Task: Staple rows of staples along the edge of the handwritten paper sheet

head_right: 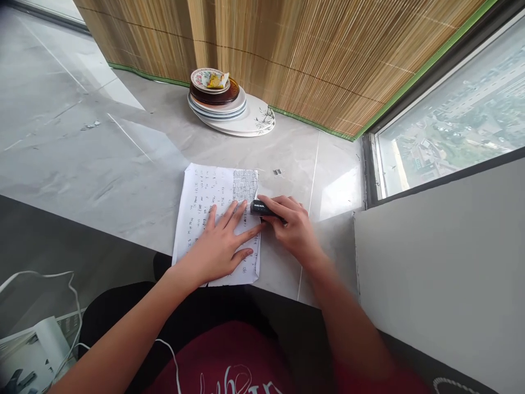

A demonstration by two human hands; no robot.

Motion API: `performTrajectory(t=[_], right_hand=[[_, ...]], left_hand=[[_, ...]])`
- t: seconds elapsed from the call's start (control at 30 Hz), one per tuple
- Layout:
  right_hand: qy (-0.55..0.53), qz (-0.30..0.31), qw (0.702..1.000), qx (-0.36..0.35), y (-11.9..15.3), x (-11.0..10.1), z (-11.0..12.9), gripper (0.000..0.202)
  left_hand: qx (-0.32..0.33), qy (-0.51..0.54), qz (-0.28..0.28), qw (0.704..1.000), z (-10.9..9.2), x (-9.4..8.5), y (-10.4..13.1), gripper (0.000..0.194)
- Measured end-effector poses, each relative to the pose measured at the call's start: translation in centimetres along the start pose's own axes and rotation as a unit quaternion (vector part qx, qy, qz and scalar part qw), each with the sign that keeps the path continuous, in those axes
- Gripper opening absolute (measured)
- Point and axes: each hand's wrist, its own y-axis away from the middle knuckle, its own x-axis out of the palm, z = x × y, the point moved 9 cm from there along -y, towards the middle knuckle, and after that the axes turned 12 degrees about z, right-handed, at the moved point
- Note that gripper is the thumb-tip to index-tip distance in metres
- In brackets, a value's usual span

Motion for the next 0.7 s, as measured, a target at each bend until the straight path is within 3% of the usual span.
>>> performTrajectory(t=[0.33,0.7], right_hand=[[0.068,-0.021,0.997,0.008,-0.02,0.39,0.48,0.050],[0.099,-0.017,0.995,0.007,-0.20,0.51,0.69,0.051]], left_hand=[[-0.014,-0.013,0.030,0.999,-0.23,0.41,-0.07,0.066],[-0.018,-0.018,0.025,0.999,-0.35,0.53,-0.04,0.070]])
